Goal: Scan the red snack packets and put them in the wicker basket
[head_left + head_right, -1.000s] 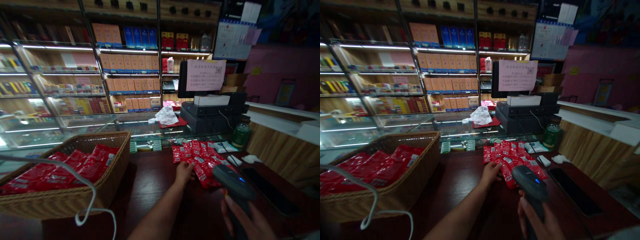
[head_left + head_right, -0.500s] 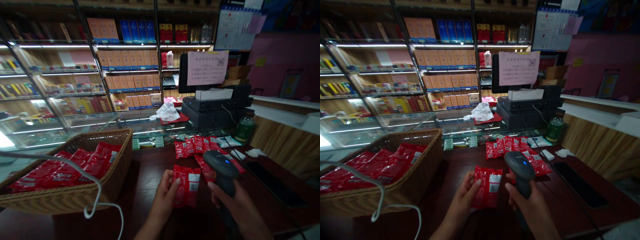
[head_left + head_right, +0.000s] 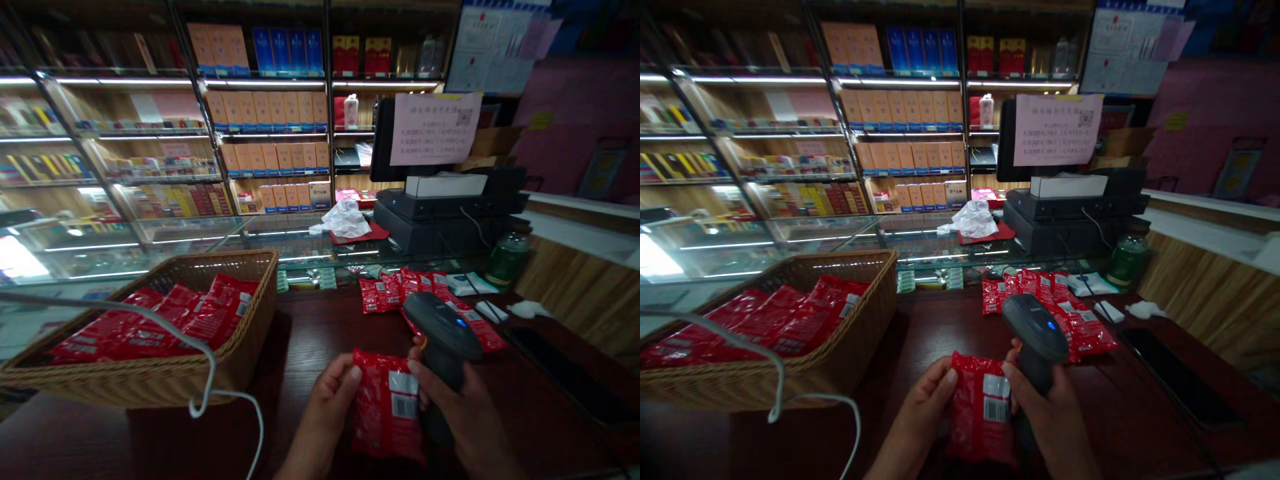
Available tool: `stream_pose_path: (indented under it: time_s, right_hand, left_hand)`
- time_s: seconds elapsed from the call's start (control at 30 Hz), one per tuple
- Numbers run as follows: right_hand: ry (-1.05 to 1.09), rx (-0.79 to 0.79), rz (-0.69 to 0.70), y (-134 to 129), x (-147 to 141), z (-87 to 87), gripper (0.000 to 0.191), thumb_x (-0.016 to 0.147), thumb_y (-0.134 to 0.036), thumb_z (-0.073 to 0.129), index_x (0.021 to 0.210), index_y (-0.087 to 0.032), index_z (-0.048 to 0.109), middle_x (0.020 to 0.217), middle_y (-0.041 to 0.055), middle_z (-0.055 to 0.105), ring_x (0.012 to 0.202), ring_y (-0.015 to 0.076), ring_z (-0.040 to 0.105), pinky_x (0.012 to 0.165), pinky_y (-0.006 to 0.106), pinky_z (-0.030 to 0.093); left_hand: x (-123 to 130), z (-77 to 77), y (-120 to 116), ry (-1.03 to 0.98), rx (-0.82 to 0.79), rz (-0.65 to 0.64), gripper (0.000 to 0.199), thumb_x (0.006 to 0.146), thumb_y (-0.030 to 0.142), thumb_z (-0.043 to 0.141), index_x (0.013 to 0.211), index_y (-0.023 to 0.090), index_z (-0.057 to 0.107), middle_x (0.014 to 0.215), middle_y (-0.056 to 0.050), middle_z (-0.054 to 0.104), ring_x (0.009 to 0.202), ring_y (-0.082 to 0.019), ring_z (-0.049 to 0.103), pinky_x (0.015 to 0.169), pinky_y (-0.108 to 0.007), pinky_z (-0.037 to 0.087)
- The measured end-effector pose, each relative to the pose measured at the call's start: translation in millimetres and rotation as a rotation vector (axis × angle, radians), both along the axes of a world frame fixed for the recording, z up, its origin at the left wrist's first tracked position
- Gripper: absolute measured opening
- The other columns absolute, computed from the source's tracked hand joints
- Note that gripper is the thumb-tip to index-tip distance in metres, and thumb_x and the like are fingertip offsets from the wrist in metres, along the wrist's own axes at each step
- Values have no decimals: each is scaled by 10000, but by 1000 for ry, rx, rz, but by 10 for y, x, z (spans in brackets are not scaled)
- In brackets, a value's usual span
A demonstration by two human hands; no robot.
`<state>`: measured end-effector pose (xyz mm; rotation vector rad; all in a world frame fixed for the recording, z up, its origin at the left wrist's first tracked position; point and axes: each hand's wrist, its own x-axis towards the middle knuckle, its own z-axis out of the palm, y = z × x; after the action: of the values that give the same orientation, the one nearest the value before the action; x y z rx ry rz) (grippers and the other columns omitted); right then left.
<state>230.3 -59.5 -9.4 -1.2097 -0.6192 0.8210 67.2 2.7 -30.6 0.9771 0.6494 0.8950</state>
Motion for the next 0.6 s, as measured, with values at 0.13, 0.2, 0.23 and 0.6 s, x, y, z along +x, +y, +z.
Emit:
stream_pose_path:
  time_s: [0.13,0.2,0.23,0.6]
  right_hand:
    - [34,58,9,24,73,-12,486,708,-468,866,1003,-181,608,533,-72,553,475,102,491,468,181,421]
    - [46,67,25,33,106,-24,480,704,-463,871,989,-178,610,524,-67,546,471,108,491,463,189,423]
    - [51,70,32,39,117,-33,494,705,-457,873,1011,-177,606,540,-65,556,471,109,494,465,194,426]
    - [-76,46,41,58,157,-17,467,768,-528,808,1014,-187,606,579,-52,574,508,121,507,497,205,431]
  left_hand:
    - [-72,-105,-29,110,-28,-302,564,649,432,864,1104,159,671,915,-81,756,726,-176,694,617,-247,531]
    - [-89,-160,-42,159,-75,-300,515,657,450,843,1023,124,686,838,-98,770,632,-165,696,549,-229,517]
    - [-96,-181,-44,169,-99,-267,497,647,457,842,976,117,689,800,-100,774,587,-157,690,526,-222,508]
    - [-294,-116,37,207,-54,251,333,663,445,831,719,154,680,645,-51,767,570,-178,712,549,-235,532]
